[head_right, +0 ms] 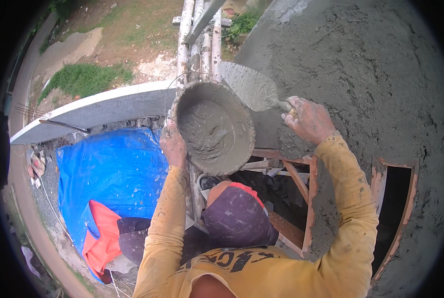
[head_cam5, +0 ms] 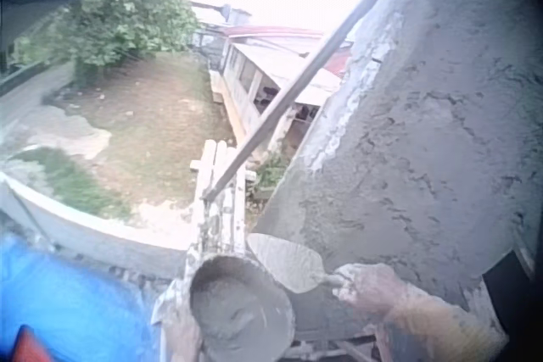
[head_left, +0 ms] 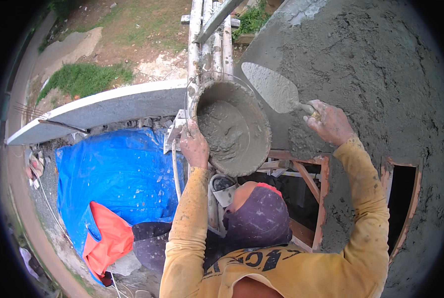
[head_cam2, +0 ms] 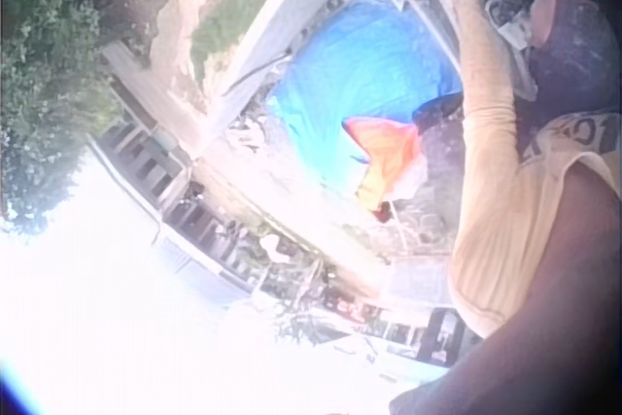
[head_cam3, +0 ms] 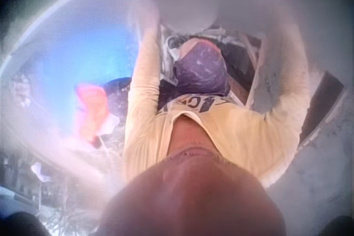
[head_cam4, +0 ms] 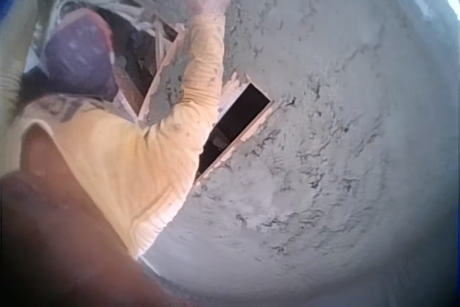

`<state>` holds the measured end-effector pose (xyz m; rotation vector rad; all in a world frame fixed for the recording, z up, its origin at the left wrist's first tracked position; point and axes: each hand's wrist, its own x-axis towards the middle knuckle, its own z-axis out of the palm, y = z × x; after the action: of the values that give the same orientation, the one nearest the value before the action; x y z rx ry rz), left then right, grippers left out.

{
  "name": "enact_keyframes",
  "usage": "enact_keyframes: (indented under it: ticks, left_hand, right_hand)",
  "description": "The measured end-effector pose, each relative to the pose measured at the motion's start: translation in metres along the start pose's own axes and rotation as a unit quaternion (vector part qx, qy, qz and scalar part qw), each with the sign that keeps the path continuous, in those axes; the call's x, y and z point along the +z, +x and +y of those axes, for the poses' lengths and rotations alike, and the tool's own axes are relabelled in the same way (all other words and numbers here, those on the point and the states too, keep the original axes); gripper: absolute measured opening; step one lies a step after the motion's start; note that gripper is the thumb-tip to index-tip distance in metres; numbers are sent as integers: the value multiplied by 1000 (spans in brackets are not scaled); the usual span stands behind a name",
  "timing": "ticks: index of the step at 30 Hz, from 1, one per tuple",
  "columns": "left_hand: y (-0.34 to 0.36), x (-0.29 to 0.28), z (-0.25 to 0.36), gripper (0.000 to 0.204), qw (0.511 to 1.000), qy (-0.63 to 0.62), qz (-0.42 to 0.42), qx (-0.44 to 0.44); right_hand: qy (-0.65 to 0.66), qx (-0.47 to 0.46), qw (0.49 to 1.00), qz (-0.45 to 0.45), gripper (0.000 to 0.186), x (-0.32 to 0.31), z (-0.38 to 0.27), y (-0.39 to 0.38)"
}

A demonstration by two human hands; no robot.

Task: The person scoops wet cement from a bucket with a trowel and applies it to a vertical wall surface. They repeatedly smooth and level the cement with the trowel, working on a section of the wall near a window opening.

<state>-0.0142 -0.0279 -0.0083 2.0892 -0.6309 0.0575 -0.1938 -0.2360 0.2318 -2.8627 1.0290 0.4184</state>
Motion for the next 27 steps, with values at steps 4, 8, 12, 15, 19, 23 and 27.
enact_keyframes:
  ticks: [4,8,12,15,19,23,27]
  left_hand:
    - [-8,-1,36,35,989,-102,-29,-100]
    - [-10,-16,61,35,971,-108,-72,-199]
    - [-5,-25,51,42,963,-148,-32,-222]
    - [-10,-12,18,43,971,-127,7,-202]
    - [-3,-15,-1,48,950,-196,-36,-240]
    - [-5,-23,-12,45,967,-187,16,-170]
    - [-4,-22,0,37,931,-249,-6,-266]
  right_hand:
    - [-187,-39,980,-49,28,115,-23,18]
    - [-2,-6,990,-140,29,171,-69,15]
    - [177,54,971,-153,31,181,-67,-20]
    - [172,57,979,-97,36,169,-74,-31]
    - [210,-99,972,36,40,119,-72,-25]
    - [343,-143,928,-27,36,42,-86,-1]
    - [654,7,748,-111,25,45,-36,26]
